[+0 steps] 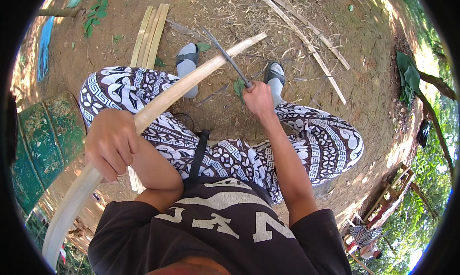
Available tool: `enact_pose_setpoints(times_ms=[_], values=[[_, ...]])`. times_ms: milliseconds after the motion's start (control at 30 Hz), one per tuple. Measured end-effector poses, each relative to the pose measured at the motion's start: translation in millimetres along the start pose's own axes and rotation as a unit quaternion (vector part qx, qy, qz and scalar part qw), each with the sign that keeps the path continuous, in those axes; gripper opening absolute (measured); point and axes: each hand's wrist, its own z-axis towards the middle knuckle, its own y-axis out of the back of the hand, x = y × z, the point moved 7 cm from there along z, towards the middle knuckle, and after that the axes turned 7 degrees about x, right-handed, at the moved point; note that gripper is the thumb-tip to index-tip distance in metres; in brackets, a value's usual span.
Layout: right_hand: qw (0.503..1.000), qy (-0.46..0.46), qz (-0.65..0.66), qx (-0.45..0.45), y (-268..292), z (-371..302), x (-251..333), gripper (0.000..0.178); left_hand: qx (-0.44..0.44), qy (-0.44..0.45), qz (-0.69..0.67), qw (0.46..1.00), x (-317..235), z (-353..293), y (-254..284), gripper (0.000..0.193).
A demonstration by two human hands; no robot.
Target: The person splits bamboo strips using a machete and shaves the edges of the strips by hand.
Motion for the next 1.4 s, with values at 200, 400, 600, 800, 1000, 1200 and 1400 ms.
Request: enact_pose_setpoints(times_ms=[200, 400, 600, 800, 1000, 1200, 1400], values=[[0.997, 0.015, 0.001, 0.08, 12.1, -60.0, 70.2, 0.022, -0.002, -0.011, -0.005, 1.0, 5.8, 6.6, -1.5, 0.029], [0.987, 0.152, 0.016, 0.057, 10.3, -65.8, 103.5, 0.02, 0.011, -0.012, 0.01, 1.0, 0.2, 7.5, -5.9, 0.027], [0.995, 0.011, -0.096, -0.022, 7.2, 10.7, 12.0, 0.022, 0.017, -0.005, -0.012, 1.0, 2.0, 1.3, -3.0, 0.018], [0.983, 0.135, -0.082, 0.097, 16.1, -52.5, 110.7, 0.018, 0.016, -0.004, -0.01, 1.0, 4.1, 11.2, -7.0, 0.017], [0.994, -0.035, -0.099, 0.007, -1.7, 37.4, -13.5, 0.023, 0.051, -0.084, -0.013, 0.995, -19.1, 3.9, -9.1, 0.021], [0.999, -0.015, -0.044, 0.013, -9.6, 9.2, 10.3, 0.024, 0.022, -0.041, -0.023, 0.999, -8.0, 14.8, -7.8, 0.023], [0.99, 0.061, -0.065, 0.107, 13.8, -29.2, 60.2, 0.018, 0.024, -0.039, -0.005, 0.999, -12.3, 13.8, -8.2, 0.02]])
